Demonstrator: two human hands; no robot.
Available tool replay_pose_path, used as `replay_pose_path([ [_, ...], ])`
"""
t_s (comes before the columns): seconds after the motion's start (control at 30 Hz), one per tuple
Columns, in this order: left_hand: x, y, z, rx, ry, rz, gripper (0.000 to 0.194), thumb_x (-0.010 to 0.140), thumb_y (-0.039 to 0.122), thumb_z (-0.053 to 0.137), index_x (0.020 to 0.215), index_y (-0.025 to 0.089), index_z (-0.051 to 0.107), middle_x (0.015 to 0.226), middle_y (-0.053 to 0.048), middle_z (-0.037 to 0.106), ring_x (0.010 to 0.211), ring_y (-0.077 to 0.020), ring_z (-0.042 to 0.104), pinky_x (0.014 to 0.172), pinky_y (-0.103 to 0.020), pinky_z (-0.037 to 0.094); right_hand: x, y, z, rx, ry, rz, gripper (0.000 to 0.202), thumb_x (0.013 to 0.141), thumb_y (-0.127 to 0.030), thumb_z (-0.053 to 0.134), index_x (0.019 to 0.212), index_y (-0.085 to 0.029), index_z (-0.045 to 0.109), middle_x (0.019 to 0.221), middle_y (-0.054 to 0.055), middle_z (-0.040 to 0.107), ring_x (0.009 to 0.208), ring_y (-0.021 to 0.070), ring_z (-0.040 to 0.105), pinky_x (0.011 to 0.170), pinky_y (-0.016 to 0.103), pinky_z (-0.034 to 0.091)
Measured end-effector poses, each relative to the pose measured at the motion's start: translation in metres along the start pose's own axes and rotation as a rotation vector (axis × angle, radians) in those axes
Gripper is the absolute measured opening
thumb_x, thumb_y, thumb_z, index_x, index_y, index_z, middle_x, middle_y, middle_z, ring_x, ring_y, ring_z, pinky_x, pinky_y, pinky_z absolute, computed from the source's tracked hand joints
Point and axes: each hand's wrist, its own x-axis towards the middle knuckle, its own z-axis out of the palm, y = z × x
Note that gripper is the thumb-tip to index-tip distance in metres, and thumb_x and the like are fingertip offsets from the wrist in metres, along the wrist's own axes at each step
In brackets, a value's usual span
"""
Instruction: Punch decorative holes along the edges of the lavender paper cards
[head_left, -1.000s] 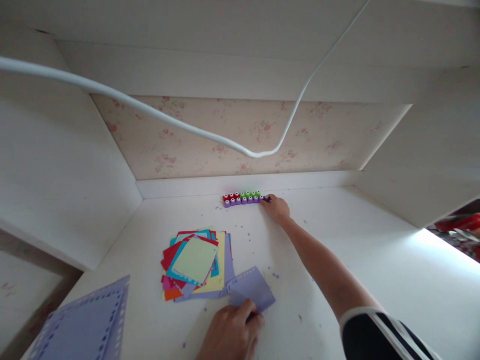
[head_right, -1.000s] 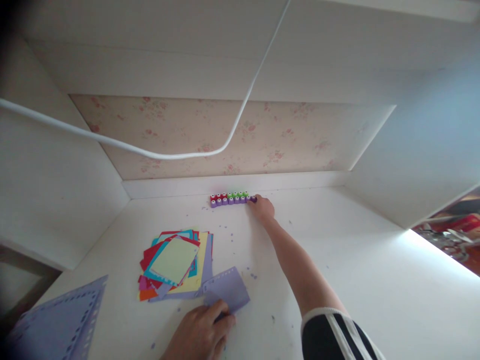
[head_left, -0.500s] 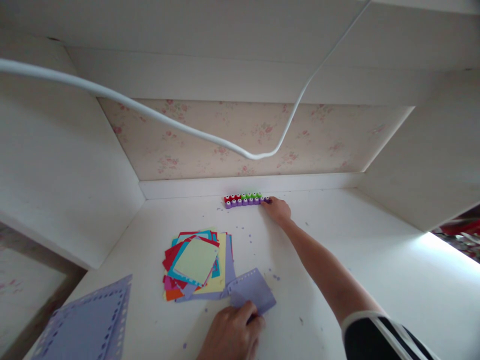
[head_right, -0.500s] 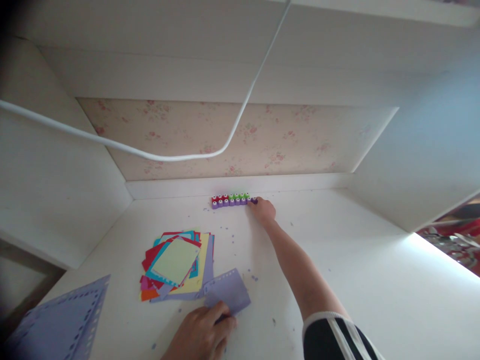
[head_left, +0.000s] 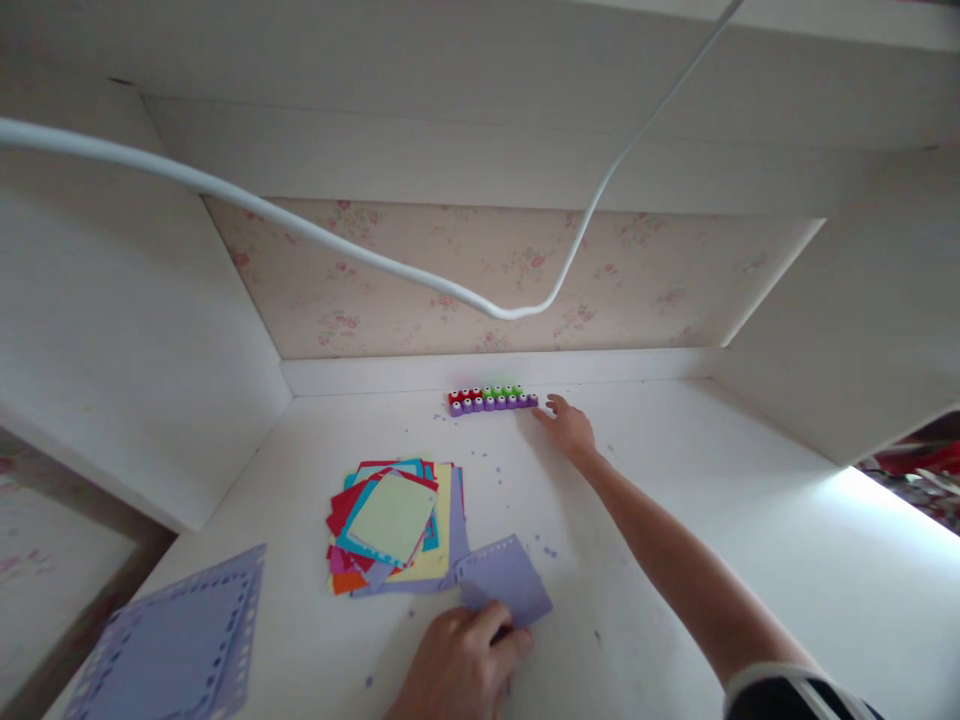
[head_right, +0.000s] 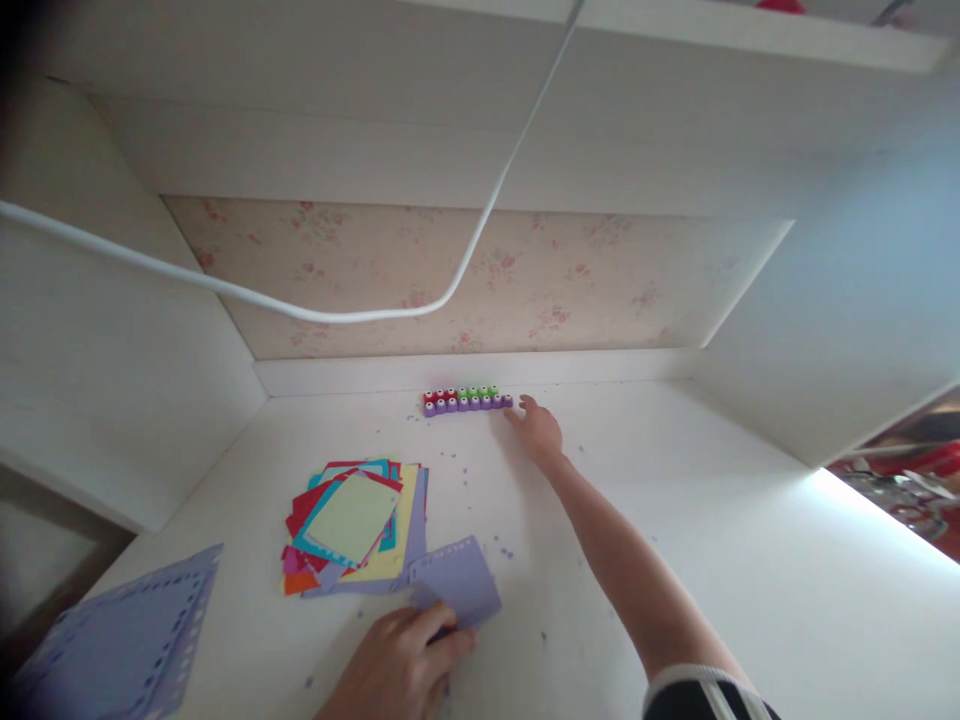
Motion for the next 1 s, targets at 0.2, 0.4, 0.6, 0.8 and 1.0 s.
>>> replay_pose_path([
  [0.2,0.001,0.012,-0.014,-0.055,0.018,-0.008,0.048,0.078,0.003,0.052,0.119,0.028,0.056,0.091,0.001,0.066,0.081,-0.0174,0.064,0.073,-0.029,0.052,-0.072,0.034,-0.025,0.18,-0.078,-0.054,0.034,0.09,-0.043,0.047,0.114,-0.023,0.061,0.098,0.003,0.074,0.087,0.0163,0.069,0.078,0.025,0.05],
  [0.4,0.001,0.017,-0.017,-0.124,0.045,-0.053,0.026,0.086,0.007,0.054,0.103,0.024,0.063,0.091,0.001,0.067,0.084,-0.0168,0.061,0.081,-0.033,0.05,-0.143,0.054,-0.035,0.444,-0.128,-0.081,0.036,0.087,-0.05,0.048,0.097,-0.022,0.067,0.071,0.002,0.071,0.058,0.0154,0.063,0.058,0.025,0.048],
  [0.6,0.005,0.022,-0.013,-0.144,0.102,-0.035,0.028,0.088,0.007,0.051,0.108,0.022,0.063,0.099,-0.001,0.067,0.091,-0.0158,0.06,0.085,-0.032,0.051,-0.154,0.052,-0.032,0.273,-0.112,-0.172,0.04,0.089,-0.049,0.044,0.093,-0.022,0.073,0.049,-0.002,0.054,0.046,0.0136,0.05,0.049,0.024,0.035],
  [0.8,0.009,0.021,-0.013,-0.179,0.14,-0.043,0.029,0.084,0.002,0.054,0.104,0.022,0.062,0.099,-0.001,0.065,0.091,-0.0164,0.059,0.084,-0.031,0.051,-0.15,0.051,-0.031,0.243,-0.177,-0.261,0.037,0.09,-0.043,0.044,0.094,-0.02,0.074,0.051,-0.001,0.058,0.046,0.0116,0.05,0.049,0.023,0.031],
  [1.0,0.011,0.023,-0.015,-0.133,0.208,-0.091,0.018,0.088,0.009,0.053,0.094,0.022,0.063,0.09,-0.001,0.064,0.085,-0.0189,0.057,0.079,-0.037,0.049,-0.15,0.052,-0.03,0.172,-0.209,-0.285,0.036,0.091,-0.043,0.043,0.094,-0.023,0.073,0.055,0.0,0.062,0.048,0.012,0.052,0.051,0.023,0.033],
])
